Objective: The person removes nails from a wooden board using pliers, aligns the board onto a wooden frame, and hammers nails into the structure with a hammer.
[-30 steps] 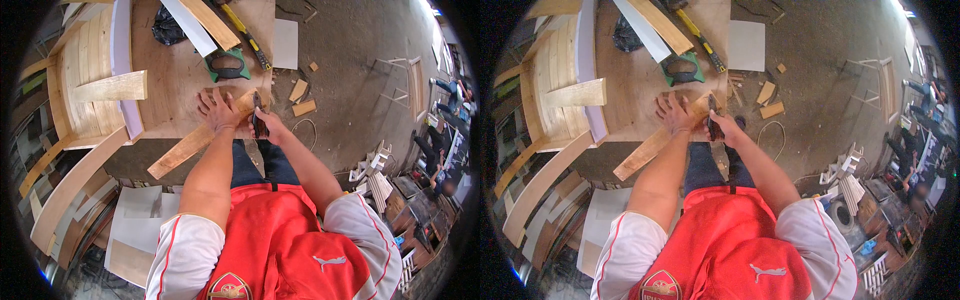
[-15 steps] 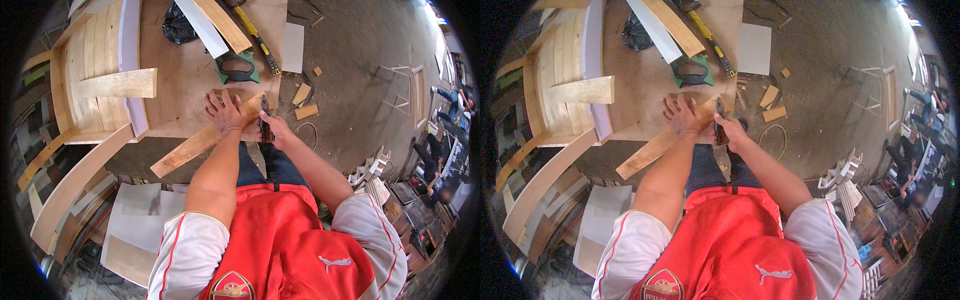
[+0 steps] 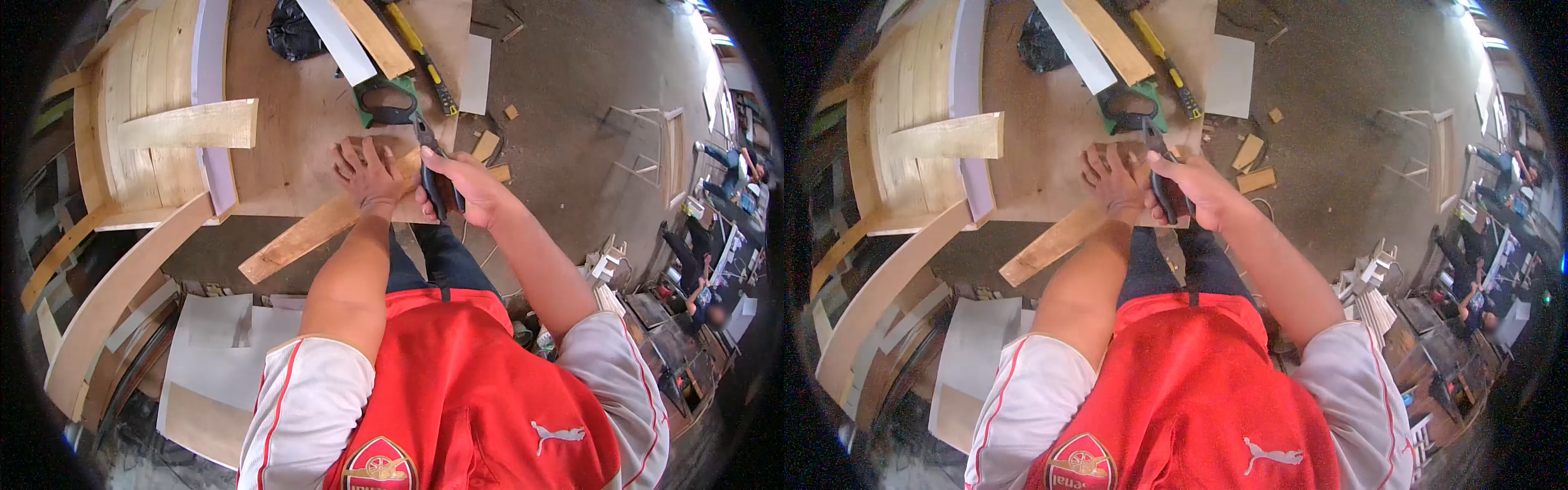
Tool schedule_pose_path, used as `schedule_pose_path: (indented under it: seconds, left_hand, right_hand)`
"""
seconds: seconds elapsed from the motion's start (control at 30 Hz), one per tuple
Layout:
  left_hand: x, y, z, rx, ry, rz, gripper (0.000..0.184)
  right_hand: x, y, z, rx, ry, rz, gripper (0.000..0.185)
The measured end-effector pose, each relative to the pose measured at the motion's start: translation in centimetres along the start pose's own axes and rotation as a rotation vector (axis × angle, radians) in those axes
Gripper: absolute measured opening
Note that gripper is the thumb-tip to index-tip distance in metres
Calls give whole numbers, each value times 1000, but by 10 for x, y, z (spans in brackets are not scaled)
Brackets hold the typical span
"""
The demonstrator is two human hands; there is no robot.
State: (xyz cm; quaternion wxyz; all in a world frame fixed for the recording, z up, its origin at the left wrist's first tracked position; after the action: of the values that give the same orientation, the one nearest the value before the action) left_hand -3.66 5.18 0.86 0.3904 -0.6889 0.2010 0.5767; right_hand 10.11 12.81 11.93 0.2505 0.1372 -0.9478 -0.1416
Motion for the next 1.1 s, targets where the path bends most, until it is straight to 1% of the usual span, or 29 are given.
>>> schedule_pose_path:
  seconds: [0.07,0.13,0.17,0.27,0.3,0.4,0.43,0.53,0.67,0.83,0.93,1.03,1.1]
  left_hand:
    - [2,0,2,-16,11,25,47]
    - [0,0,1,-17,14,34,47]
    - [0,1,0,-20,17,35,48]
    - [3,3,1,-18,18,34,49]
    - [3,3,1,-14,15,31,49]
    - [3,3,1,-9,-1,26,49]
    - [3,2,1,-9,-7,25,48]
    - [3,3,0,4,-10,30,48]
    - [1,1,0,10,-18,40,49]
    - [-1,-2,0,12,-33,41,49]
    - [-2,-3,0,1,-10,54,49]
    - [2,-1,0,24,-42,51,49]
    - [2,-1,-1,23,-43,58,49]
  right_hand:
    - [-15,-1,0,-31,-70,-18,46]
    - [-43,-21,5,-33,-139,-8,46]
    - [-57,-34,9,-63,-149,-50,47]
    - [-80,-76,19,-45,-144,-187,48]
    - [-86,-89,24,19,-128,-258,49]
    - [-78,-106,41,-31,-35,-218,51]
    - [-74,-110,43,-12,-43,-75,48]
    - [-65,-104,49,-34,-4,46,48]
    - [-76,-115,67,-19,38,150,51]
    - [-71,-118,73,13,117,232,56]
    - [-71,-127,78,34,135,355,52]
    - [-73,-134,84,38,5,238,46]
    - [-73,-135,85,31,-62,243,40]
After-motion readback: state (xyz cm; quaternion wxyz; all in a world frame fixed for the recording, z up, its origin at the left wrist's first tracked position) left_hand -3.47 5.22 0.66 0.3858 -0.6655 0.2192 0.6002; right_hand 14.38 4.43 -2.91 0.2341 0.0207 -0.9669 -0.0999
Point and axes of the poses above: each hand's wrist, its own z-axis towards the middle knuckle, its own x-axis out of the palm, y = z × x, the point moved 6 cm from there along z, towards the middle knuckle, and after that the axes turned 3 degrees about -x, right-handed, at the moved point
